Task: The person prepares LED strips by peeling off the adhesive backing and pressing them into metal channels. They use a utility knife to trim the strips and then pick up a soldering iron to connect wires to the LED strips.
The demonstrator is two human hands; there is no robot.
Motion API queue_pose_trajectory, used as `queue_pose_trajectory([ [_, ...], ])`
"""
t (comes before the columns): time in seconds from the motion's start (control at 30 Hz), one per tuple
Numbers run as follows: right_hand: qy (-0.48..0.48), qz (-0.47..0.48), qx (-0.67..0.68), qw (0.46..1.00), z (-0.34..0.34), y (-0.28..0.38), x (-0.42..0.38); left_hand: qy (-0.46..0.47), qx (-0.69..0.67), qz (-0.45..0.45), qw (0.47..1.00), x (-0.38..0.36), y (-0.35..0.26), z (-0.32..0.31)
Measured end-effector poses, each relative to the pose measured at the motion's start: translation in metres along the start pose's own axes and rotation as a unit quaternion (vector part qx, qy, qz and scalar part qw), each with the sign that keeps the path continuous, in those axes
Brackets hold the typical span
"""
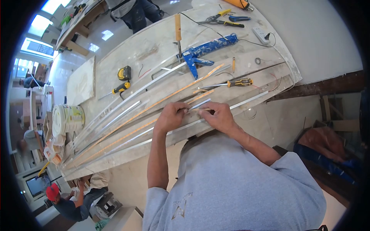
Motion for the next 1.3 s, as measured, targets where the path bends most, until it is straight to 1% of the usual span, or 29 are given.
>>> queue_pose_trajectory([
  [0.03, 0.003, -0.007, 0.023, 1.000, -0.003, -0.002, 0.000, 0.000, -0.002, 0.001, 1.000, 0.001, -0.001, 0.002],
  [0.1, 0.012, -0.012, 0.039, 0.999, -0.004, -0.004, 0.004, 0.029, -0.069, 0.047, 0.996, 0.002, 0.000, 0.004],
  [0.17, 0.021, -0.016, 0.055, 0.998, -0.002, -0.001, 0.010, 0.046, -0.093, 0.038, 0.994, 0.000, 0.007, 0.004],
  [0.23, 0.047, -0.102, 0.108, 0.988, 0.003, 0.010, 0.016, 0.065, -0.117, 0.028, 0.991, -0.003, 0.010, 0.003],
  [0.3, 0.055, -0.110, 0.113, 0.986, 0.003, 0.012, 0.019, 0.014, -0.080, -0.023, 0.996, -0.006, 0.010, 0.001],
  [0.33, 0.060, -0.118, 0.119, 0.984, 0.002, 0.012, 0.019, 0.013, -0.083, -0.022, 0.996, -0.006, 0.014, -0.002],
  [0.37, 0.062, -0.117, 0.117, 0.984, 0.002, 0.012, 0.020, -0.004, -0.062, -0.055, 0.997, -0.003, 0.020, -0.006],
  [0.4, 0.069, -0.096, 0.104, 0.987, 0.001, 0.012, 0.020, -0.022, -0.041, -0.088, 0.995, -0.002, 0.020, -0.007],
  [0.43, 0.077, -0.075, 0.092, 0.990, 0.000, 0.012, 0.020, -0.024, -0.044, -0.086, 0.995, -0.003, 0.020, -0.008],
  [0.47, 0.081, -0.075, 0.091, 0.990, -0.001, 0.014, 0.017, -0.020, -0.027, -0.063, 0.997, -0.002, 0.020, -0.008],
  [0.5, 0.090, -0.040, 0.063, 0.993, -0.002, 0.017, 0.014, -0.018, -0.010, -0.040, 0.999, -0.003, 0.020, -0.007],
  [0.53, 0.099, -0.004, 0.034, 0.994, -0.001, 0.019, 0.013, -0.021, -0.012, -0.039, 0.999, -0.003, 0.023, -0.009],
  [0.57, 0.101, -0.002, 0.033, 0.994, 0.000, 0.018, 0.014, -0.048, -0.003, -0.068, 0.996, -0.002, 0.028, -0.012],
  [0.6, 0.079, -0.036, 0.075, 0.993, 0.002, 0.015, 0.015, -0.074, 0.006, -0.097, 0.992, -0.004, 0.029, -0.014],
  [0.63, 0.057, -0.070, 0.116, 0.989, 0.002, 0.013, 0.016, -0.077, 0.005, -0.097, 0.992, -0.004, 0.030, -0.015],
  [0.73, 0.084, -0.066, 0.118, 0.987, -0.002, 0.017, 0.009, -0.083, -0.006, -0.089, 0.993, -0.006, 0.032, -0.019],
  [0.8, 0.079, -0.075, 0.128, 0.986, -0.001, 0.017, 0.011, -0.098, 0.020, -0.118, 0.988, -0.004, 0.035, -0.019],
  [0.87, 0.074, -0.083, 0.139, 0.984, 0.002, 0.015, 0.014, -0.097, 0.026, -0.113, 0.988, -0.006, 0.035, -0.020],
  [0.93, 0.070, -0.118, 0.173, 0.975, 0.005, 0.012, 0.017, -0.096, 0.033, -0.111, 0.989, -0.009, 0.031, -0.020],
  [0.97, 0.069, -0.118, 0.172, 0.976, 0.006, 0.009, 0.017, -0.099, 0.035, -0.095, 0.990, -0.010, 0.028, -0.020],
  [1.0, 0.072, -0.128, 0.203, 0.968, 0.005, 0.006, 0.019, -0.104, 0.037, -0.079, 0.991, -0.010, 0.027, -0.020],
  [1.03, 0.076, -0.139, 0.233, 0.959, 0.005, 0.004, 0.020, -0.104, 0.038, -0.080, 0.991, -0.010, 0.027, -0.020],
  [1.07, 0.076, -0.139, 0.234, 0.959, 0.007, 0.003, 0.021, -0.111, 0.033, -0.084, 0.990, -0.009, 0.029, -0.022],
  [1.13, 0.125, -0.118, 0.140, 0.975, 0.010, 0.004, 0.026, -0.117, 0.028, -0.088, 0.989, -0.007, 0.032, -0.024],
  [1.17, 0.125, -0.120, 0.141, 0.975, 0.013, 0.007, 0.029, -0.121, 0.023, -0.089, 0.988, -0.006, 0.034, -0.026],
  [1.2, 0.151, -0.004, 0.001, 0.989, 0.019, 0.020, 0.035, -0.124, 0.018, -0.091, 0.988, -0.006, 0.035, -0.027],
  [1.23, 0.173, 0.111, -0.140, 0.969, 0.023, 0.030, 0.040, -0.122, 0.018, -0.089, 0.988, -0.006, 0.035, -0.029],
  [1.27, 0.173, 0.109, -0.139, 0.969, 0.025, 0.034, 0.047, -0.129, 0.020, -0.092, 0.987, -0.006, 0.036, -0.029],
  [1.3, 0.228, 0.141, -0.208, 0.941, 0.024, 0.037, 0.054, -0.137, 0.023, -0.095, 0.986, -0.006, 0.036, -0.029],
])
Point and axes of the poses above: each hand's wrist, its own x-axis towards the middle knuckle, its own z-axis out of the back of the hand, y = z × x, the point moved 1 cm from there along x, towards the middle knuckle, and after that the axes turned 11 degrees about z, right-handed, at the moved point
